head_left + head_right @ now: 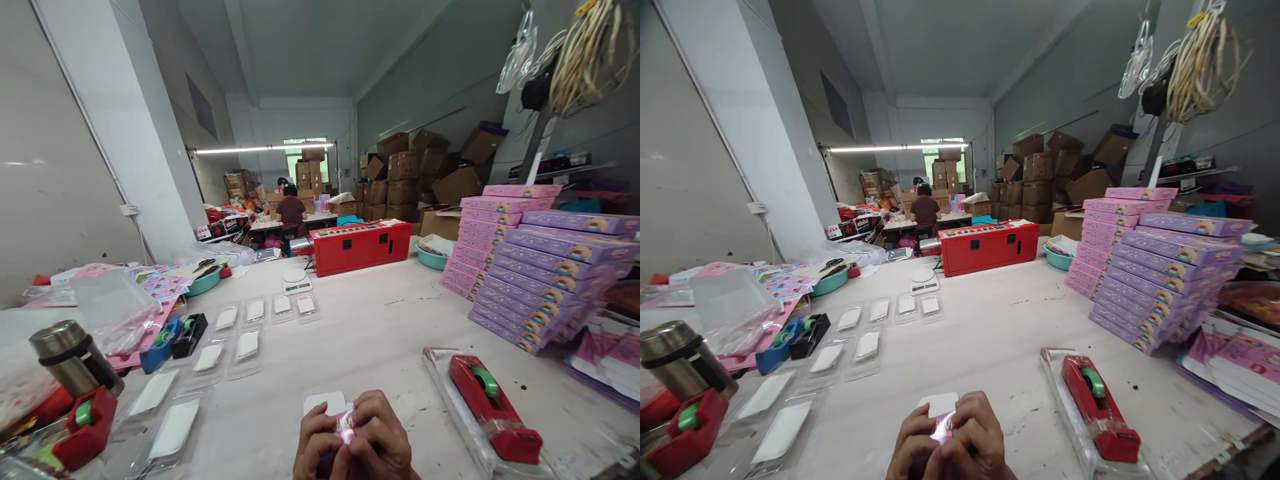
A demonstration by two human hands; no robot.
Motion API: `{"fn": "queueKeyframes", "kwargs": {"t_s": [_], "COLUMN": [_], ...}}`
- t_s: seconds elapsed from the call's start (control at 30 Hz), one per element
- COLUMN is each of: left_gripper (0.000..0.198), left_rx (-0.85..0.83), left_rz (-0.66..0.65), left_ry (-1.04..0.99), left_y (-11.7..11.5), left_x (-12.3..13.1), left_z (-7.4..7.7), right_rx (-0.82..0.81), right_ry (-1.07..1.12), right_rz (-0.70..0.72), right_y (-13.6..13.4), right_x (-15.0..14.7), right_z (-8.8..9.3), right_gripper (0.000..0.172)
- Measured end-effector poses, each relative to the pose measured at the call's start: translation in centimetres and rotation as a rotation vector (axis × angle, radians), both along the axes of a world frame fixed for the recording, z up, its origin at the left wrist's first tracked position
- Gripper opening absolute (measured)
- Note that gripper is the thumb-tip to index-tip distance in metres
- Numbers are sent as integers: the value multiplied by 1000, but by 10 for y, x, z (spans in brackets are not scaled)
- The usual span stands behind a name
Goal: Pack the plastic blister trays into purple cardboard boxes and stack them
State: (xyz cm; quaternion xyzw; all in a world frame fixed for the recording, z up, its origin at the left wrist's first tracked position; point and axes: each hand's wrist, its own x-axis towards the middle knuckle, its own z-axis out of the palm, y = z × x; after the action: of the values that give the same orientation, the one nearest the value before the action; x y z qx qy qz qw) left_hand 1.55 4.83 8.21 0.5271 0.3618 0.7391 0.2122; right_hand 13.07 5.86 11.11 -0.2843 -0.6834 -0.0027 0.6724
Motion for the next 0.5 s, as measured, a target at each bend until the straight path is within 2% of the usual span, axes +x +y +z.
{"fn": "queueKeyframes", "kwargs": {"t_s": [0.07,0.13,0.17,0.2,0.23,0.27,0.3,0.37,0.43,0.5], "left_gripper": [31,34,35,35,36,39,45,51,47,47], "left_rx": [-56,-105,-137,-173,-211,-249,-283,-341,-385,-397], "left_rz": [-41,-40,-12,28,71,111,131,147,164,238], "left_ry": [-24,-45,-84,-161,-274,-421,-544,-669,-630,-581], "left_y": [-1,2,6,11,17,23,28,34,30,18], "left_x": [-4,-17,-26,-37,-49,-60,-70,-84,-90,-90], "left_z": [7,18,24,31,37,42,46,47,42,35], "right_rx": [-36,-151,-236,-337,-445,-547,-632,-737,-693,-507], "right_ry": [41,118,157,176,172,146,103,6,-49,-123], "right_rz": [8,-3,-7,14,64,140,226,343,290,127], "right_y": [1,0,-3,-7,-12,-19,-26,-38,-43,-40], "right_x": [2,8,12,17,21,26,29,35,39,42], "right_z": [-3,-8,-12,-16,-19,-21,-22,-18,-9,-1], "right_gripper": [35,37,45,61,77,87,86,61,39,36]}}
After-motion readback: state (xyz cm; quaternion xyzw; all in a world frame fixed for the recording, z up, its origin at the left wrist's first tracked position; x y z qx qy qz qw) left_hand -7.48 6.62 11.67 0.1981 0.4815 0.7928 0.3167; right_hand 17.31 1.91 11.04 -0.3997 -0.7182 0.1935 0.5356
